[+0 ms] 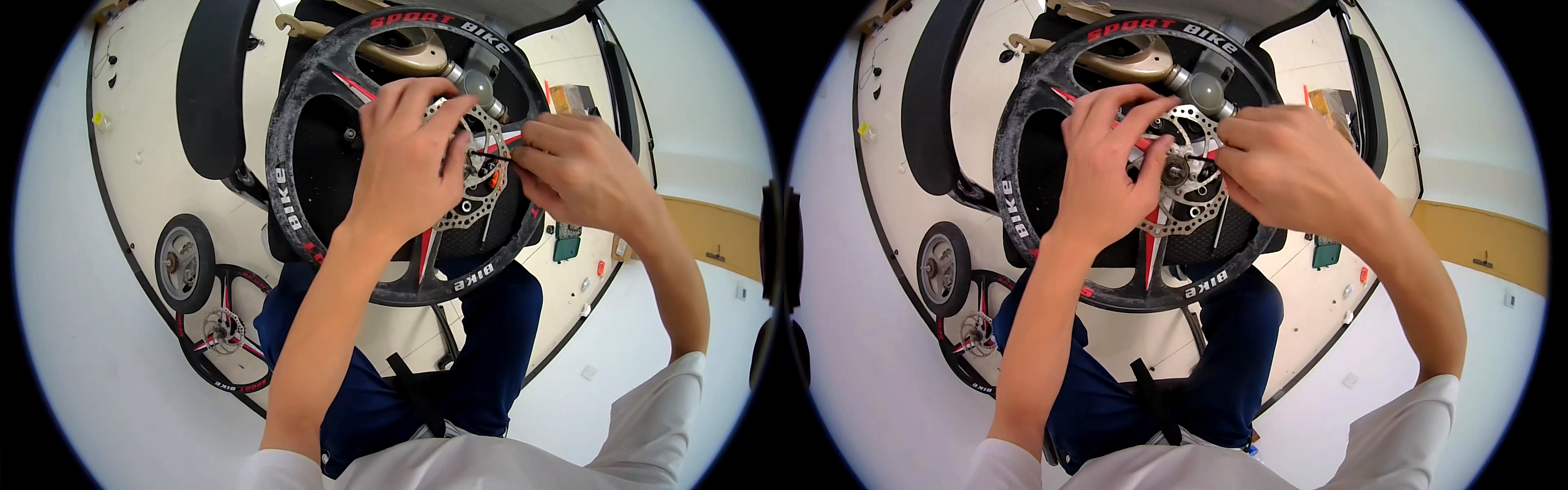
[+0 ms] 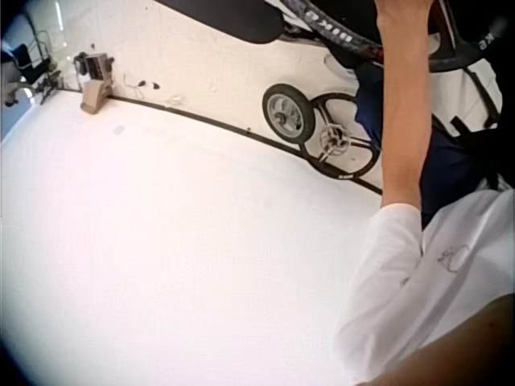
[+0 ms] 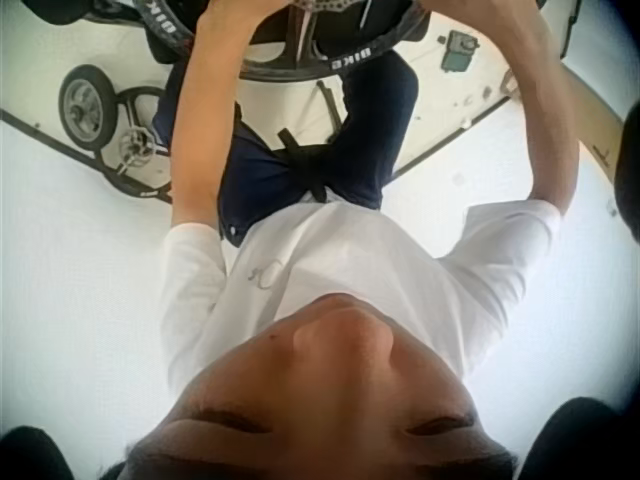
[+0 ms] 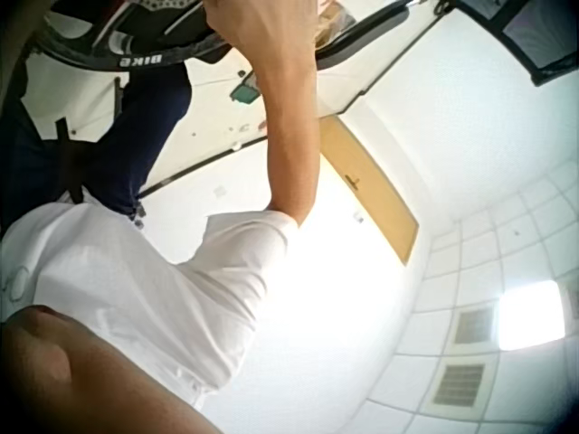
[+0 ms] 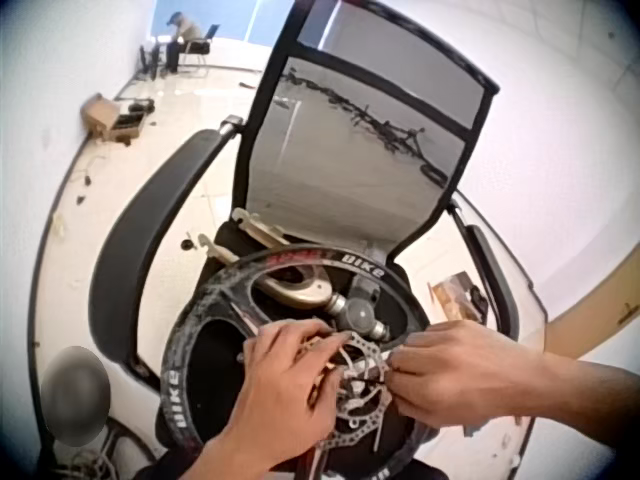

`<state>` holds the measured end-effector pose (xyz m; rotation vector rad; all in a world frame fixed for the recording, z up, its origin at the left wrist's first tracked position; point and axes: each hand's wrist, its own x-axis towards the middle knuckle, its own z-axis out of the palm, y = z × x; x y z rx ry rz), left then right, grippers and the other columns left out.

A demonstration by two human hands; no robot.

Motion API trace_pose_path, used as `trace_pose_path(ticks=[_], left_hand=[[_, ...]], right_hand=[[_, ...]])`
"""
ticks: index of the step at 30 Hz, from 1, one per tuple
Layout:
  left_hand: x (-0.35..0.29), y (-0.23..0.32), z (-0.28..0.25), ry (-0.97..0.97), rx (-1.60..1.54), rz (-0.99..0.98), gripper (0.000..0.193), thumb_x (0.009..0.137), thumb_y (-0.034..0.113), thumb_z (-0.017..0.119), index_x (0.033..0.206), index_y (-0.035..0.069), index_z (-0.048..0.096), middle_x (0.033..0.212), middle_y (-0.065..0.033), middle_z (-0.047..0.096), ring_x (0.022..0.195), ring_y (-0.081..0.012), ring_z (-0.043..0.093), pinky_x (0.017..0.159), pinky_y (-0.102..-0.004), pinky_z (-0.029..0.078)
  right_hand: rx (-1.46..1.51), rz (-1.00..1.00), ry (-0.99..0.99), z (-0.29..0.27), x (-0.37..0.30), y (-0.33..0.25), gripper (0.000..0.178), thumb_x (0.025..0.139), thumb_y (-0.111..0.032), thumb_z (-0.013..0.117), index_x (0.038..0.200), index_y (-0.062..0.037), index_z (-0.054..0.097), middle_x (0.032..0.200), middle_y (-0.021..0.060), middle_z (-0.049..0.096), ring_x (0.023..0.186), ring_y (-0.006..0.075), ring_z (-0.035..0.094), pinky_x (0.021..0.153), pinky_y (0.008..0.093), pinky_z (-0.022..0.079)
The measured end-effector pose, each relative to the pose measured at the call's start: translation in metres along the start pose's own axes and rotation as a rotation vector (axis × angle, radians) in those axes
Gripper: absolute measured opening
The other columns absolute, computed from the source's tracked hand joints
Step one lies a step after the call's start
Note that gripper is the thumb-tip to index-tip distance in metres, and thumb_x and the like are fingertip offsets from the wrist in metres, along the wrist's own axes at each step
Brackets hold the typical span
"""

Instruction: The person assembles a bicycle wheel by attaching a brake disc to the hub, mounting the tire, and tightening bolts with an Allen key. The person handles the wheel, brake disc, tire, and tools while seated on a chair in a workshop.

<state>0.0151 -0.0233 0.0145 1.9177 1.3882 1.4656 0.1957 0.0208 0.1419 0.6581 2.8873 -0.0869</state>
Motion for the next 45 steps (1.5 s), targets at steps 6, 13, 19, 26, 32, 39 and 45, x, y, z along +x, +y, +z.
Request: trace_pose_path(ticks=[6,13,19,26,32,39,45], left_hand=[[0.024,0.001,0.012,-0.329,-0.196,0.113,0.028,0.078,0.001,0.070,0.106,0.001,0.068,0.097,-0.0115,0.067,0.099,-0.0276,0.061,0.079,-0.0360,0.050],[0.049,-0.001,0.026,-0.508,-0.307,-0.155,0.017,0.077,0.008,0.076,0.093,0.004,0.076,0.080,-0.0121,0.072,0.072,-0.0233,0.067,0.066,-0.0322,0.052],[0.054,-0.009,0.048,-0.446,-0.265,-0.100,0.019,0.071,0.007,0.081,0.088,0.002,0.075,0.076,-0.0075,0.070,0.068,-0.0127,0.065,0.063,-0.0254,0.050],[0.050,-0.016,0.057,-0.464,-0.248,-0.196,0.025,0.067,0.007,0.083,0.089,0.000,0.072,0.080,-0.0032,0.069,0.074,-0.0072,0.061,0.069,-0.0230,0.051],[0.050,-0.026,0.052,-0.569,-0.201,-0.015,0.022,0.076,0.000,0.075,0.098,-0.001,0.074,0.084,-0.0067,0.071,0.077,-0.0139,0.067,0.073,-0.0253,0.053],[0.036,-0.015,0.058,-0.463,-0.239,-0.068,0.019,0.076,-0.002,0.073,0.095,0.001,0.074,0.083,-0.0083,0.074,0.077,-0.0154,0.070,0.075,-0.0244,0.053],[0.033,-0.003,0.047,-0.433,-0.229,-0.105,0.027,0.074,0.011,0.074,0.098,-0.002,0.073,0.074,-0.0147,0.070,0.062,-0.0172,0.065,0.059,-0.0271,0.050]], right_hand=[[-0.178,-0.084,0.080,-0.004,0.000,0.013,0.026,0.064,-0.003,0.071,0.089,-0.0017,0.066,0.080,0.0072,0.058,0.079,0.0241,0.062,0.066,0.0361,0.051],[0.256,0.190,0.404,0.025,-0.024,0.015,0.030,0.075,0.006,0.073,0.103,-0.0019,0.066,0.104,0.0111,0.070,0.083,0.0272,0.070,0.072,0.0334,0.056],[0.891,0.503,0.837,0.080,-0.024,0.013,0.044,0.078,0.010,0.073,0.119,0.0060,0.058,0.099,0.0145,0.073,0.091,0.0195,0.072,0.079,0.0295,0.059],[1.030,0.458,1.033,0.118,-0.018,0.025,0.021,0.084,0.011,0.068,0.105,0.0089,0.065,0.098,0.0211,0.072,0.093,0.0251,0.072,0.085,0.0332,0.060],[0.896,0.309,0.881,0.124,-0.035,0.035,0.018,0.082,0.011,0.067,0.100,0.0089,0.070,0.109,0.0233,0.067,0.098,0.0272,0.069,0.090,0.0350,0.055],[1.076,0.597,0.989,0.133,-0.026,0.015,0.016,0.083,0.005,0.072,0.099,0.0068,0.070,0.101,0.0161,0.072,0.096,0.0227,0.070,0.090,0.0321,0.055],[0.914,0.470,1.031,0.152,-0.017,0.009,0.014,0.083,0.008,0.072,0.097,0.0058,0.071,0.098,0.0138,0.073,0.089,0.0186,0.069,0.085,0.0292,0.055]])
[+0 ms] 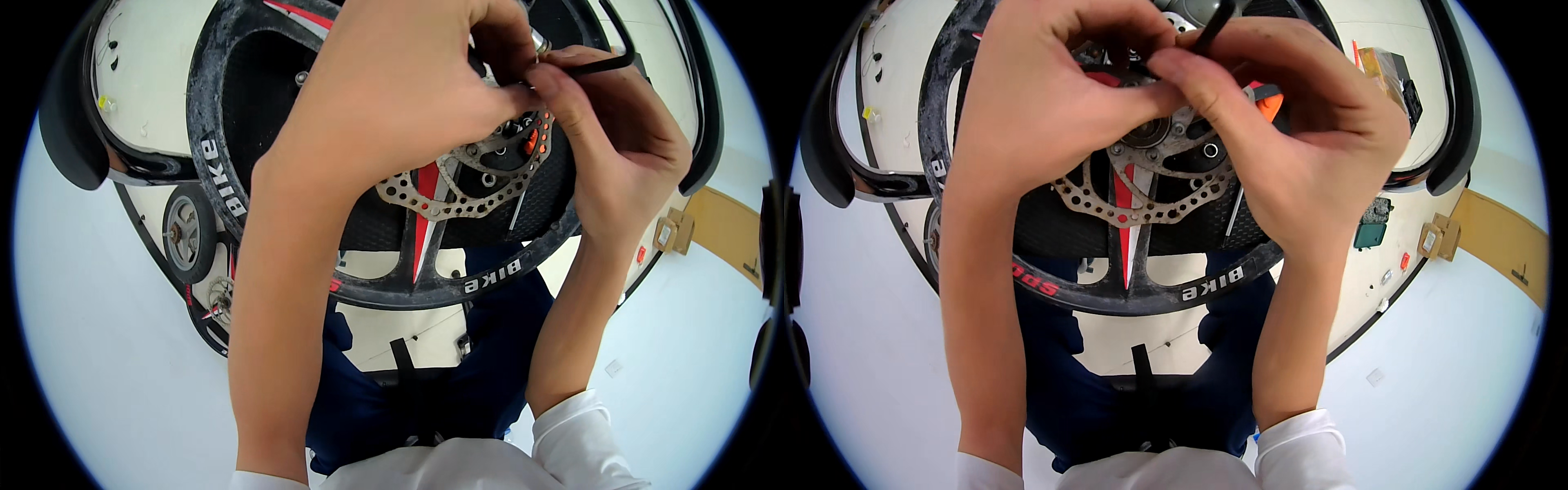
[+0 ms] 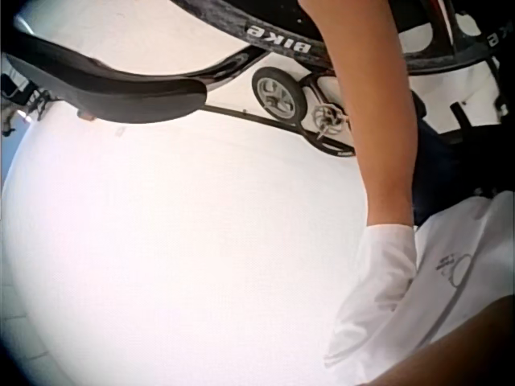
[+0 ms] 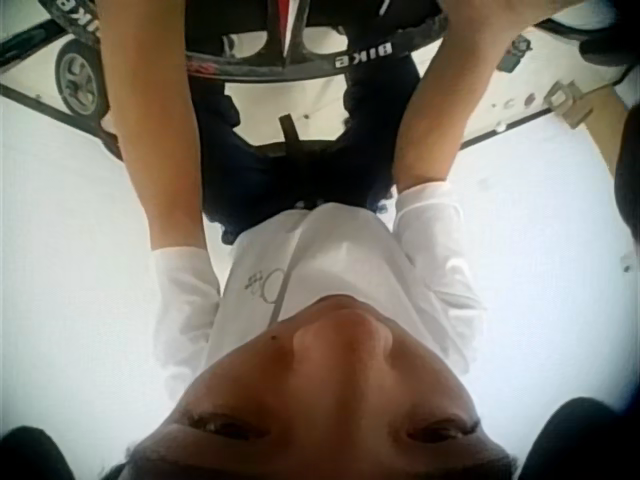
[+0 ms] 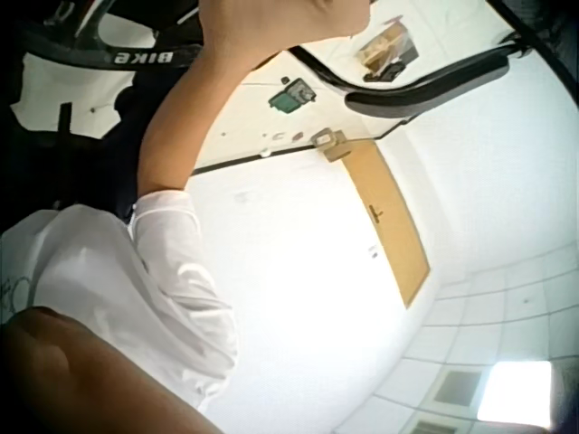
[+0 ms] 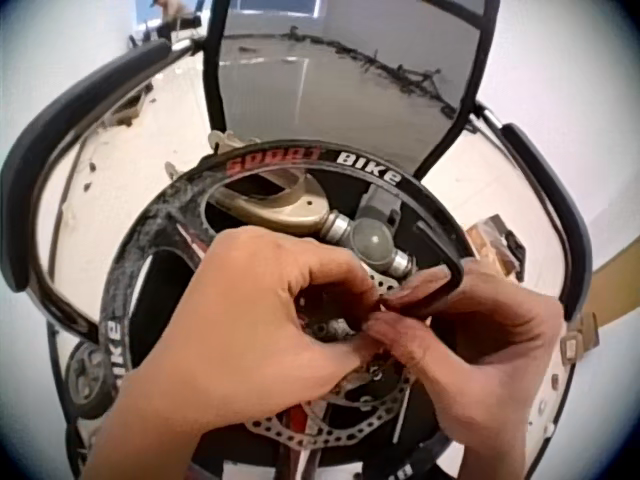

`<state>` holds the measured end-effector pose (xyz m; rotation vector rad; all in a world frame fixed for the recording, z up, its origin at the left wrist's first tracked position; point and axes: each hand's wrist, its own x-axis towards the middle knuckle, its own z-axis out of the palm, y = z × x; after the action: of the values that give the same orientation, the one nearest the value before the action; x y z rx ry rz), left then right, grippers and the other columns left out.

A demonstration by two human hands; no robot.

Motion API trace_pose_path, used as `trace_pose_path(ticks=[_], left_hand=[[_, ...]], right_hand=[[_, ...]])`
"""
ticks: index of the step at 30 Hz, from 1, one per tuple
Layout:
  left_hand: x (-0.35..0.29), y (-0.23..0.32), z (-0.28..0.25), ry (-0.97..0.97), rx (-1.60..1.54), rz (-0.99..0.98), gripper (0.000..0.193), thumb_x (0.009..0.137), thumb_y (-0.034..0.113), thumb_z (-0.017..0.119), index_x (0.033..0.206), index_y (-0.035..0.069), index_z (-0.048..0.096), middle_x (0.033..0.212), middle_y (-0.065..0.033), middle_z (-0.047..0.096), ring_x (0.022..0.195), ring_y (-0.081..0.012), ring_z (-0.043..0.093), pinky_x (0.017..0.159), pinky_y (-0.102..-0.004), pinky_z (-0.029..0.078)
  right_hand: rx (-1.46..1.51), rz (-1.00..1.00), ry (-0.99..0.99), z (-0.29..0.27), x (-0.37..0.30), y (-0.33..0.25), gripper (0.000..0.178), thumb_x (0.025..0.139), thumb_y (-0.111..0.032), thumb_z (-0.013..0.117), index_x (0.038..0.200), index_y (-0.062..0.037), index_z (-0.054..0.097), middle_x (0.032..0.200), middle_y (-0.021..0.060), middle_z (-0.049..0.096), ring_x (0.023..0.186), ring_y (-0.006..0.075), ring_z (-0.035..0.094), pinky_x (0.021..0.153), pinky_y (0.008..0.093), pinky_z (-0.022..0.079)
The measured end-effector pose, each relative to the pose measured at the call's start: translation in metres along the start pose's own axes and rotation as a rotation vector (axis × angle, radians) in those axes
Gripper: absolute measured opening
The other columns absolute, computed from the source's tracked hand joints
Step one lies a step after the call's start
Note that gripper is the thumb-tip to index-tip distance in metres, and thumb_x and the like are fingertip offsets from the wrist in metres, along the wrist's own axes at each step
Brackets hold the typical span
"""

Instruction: The person assembles a bicycle wheel by attaching a brake disc to the hub, mounting the tire, and tightening bolts with an Allen key. The person handles the wheel, brake disc, tire, and tools while seated on a chair in a workshop.

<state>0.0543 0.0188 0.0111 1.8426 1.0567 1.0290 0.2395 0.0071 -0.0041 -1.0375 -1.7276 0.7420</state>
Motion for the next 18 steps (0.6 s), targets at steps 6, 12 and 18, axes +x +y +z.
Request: trace_pose_path(ticks=[6,12,18], left_hand=[[-0.006,-0.012,-0.006,-0.175,-0.235,-0.061,0.027,0.075,0.003,0.068,0.101,-0.003,0.072,0.070,-0.0159,0.066,0.058,-0.0139,0.058,0.056,-0.0261,0.047],[-0.009,-0.007,0.008,-0.009,-0.113,-0.086,0.022,0.074,0.000,0.070,0.095,-0.003,0.072,0.071,-0.0156,0.068,0.060,-0.0130,0.060,0.060,-0.0260,0.049],[0.004,-0.010,0.011,0.037,-0.038,-0.120,0.022,0.073,0.002,0.073,0.094,-0.004,0.072,0.075,-0.0133,0.071,0.068,-0.0139,0.067,0.065,-0.0258,0.053]], right_hand=[[-0.020,-0.114,-0.111,-0.013,-0.007,0.009,0.020,0.089,0.006,0.066,0.109,0.0067,0.068,0.119,0.0163,0.066,0.109,0.0194,0.064,0.096,0.0310,0.050],[0.027,0.066,-0.052,-0.002,-0.003,0.000,0.021,0.087,0.005,0.068,0.108,0.0063,0.068,0.117,0.0170,0.068,0.107,0.0188,0.066,0.095,0.0307,0.051],[-0.119,0.019,0.010,-0.005,0.002,0.010,0.021,0.084,0.003,0.073,0.105,0.0053,0.070,0.102,0.0150,0.073,0.089,0.0178,0.071,0.085,0.0286,0.056]])
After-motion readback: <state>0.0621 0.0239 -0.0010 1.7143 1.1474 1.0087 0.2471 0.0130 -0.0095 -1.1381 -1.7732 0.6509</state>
